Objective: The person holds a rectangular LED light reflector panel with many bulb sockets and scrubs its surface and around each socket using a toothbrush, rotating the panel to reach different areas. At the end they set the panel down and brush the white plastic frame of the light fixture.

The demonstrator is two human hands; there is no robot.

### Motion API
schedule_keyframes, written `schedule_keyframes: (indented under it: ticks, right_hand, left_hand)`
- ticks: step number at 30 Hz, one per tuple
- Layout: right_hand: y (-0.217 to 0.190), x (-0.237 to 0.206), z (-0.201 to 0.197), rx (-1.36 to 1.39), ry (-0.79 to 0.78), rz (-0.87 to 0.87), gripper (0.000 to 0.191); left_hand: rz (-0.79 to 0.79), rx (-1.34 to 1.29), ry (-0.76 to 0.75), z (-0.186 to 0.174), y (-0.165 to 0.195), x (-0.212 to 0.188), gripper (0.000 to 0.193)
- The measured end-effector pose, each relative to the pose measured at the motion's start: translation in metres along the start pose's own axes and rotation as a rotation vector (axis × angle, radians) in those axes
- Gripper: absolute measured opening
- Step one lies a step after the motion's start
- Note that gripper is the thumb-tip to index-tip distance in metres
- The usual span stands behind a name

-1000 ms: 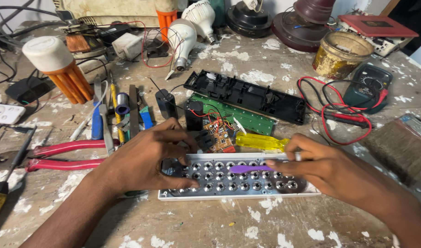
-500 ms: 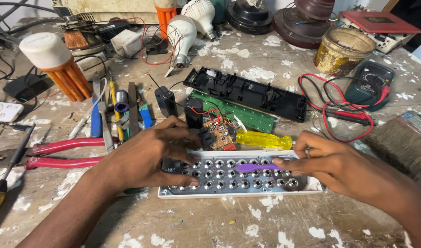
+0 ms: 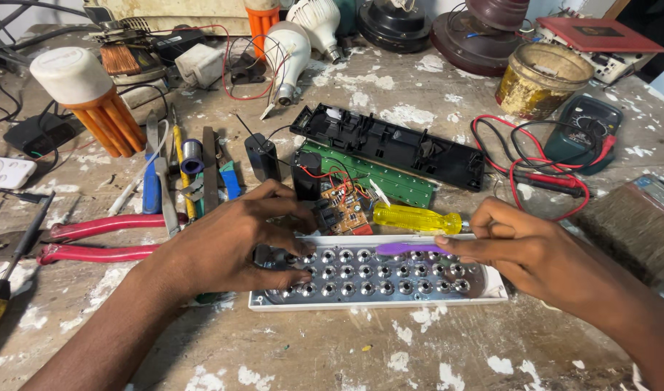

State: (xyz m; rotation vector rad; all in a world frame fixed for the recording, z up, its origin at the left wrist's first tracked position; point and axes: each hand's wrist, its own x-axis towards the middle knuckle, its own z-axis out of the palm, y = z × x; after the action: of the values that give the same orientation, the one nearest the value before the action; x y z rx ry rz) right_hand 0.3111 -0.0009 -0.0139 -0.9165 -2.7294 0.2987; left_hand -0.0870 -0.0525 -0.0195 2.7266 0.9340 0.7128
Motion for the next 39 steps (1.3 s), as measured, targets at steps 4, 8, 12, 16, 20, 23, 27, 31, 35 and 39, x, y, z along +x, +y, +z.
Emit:
schedule_keyframes:
  ticks: [4, 8, 12, 16, 20, 23, 27, 31, 35, 39]
  right_hand:
    - [-0.019, 0.012, -0.003, -0.026, -0.003, -0.018, 0.067]
    - [-0.016, 0.011, -0.004, -0.011, -0.005, -0.032, 0.065]
    - [0.010, -0.007, -0.011, 0.017, -0.074, 0.042, 0.068]
    - [0.033, -0.027, -0.014, 0.034, -0.035, 0.070, 0.060]
    - [0.038, -0.032, -0.015, 0.037, -0.011, 0.097, 0.061]
    - [0.030, -0.028, -0.009, 0.047, 0.027, 0.052, 0.062]
    - [0.021, -0.019, -0.010, 0.017, -0.079, 0.111, 0.072]
    - [0.014, -0.010, -0.006, -0.043, -0.163, 0.203, 0.074]
    - [0.017, -0.014, -0.008, -0.029, -0.148, 0.173, 0.069]
    - [0.029, -0.029, -0.011, 0.017, -0.041, 0.015, 0.058]
  left_hand:
    - [-0.008, -0.012, 0.001, 0.001, 0.000, 0.000, 0.028]
    - [-0.012, 0.003, 0.000, 0.000, 0.000, 0.000, 0.027]
    - [0.011, 0.007, -0.002, 0.000, -0.002, 0.000, 0.028]
    - [0.002, -0.010, -0.004, -0.001, -0.002, 0.000, 0.028]
    - [0.012, -0.006, 0.018, -0.002, 0.001, 0.002, 0.029]
    - [0.015, 0.024, 0.017, -0.003, 0.005, 0.007, 0.032]
    - [-0.032, 0.058, -0.031, -0.001, 0.013, 0.017, 0.039]
    - [-0.048, 0.119, -0.025, 0.000, 0.020, 0.026, 0.043]
    - [-0.129, 0.146, -0.121, -0.002, 0.021, 0.028, 0.047]
    - [-0.155, 0.152, -0.131, -0.003, 0.019, 0.026, 0.048]
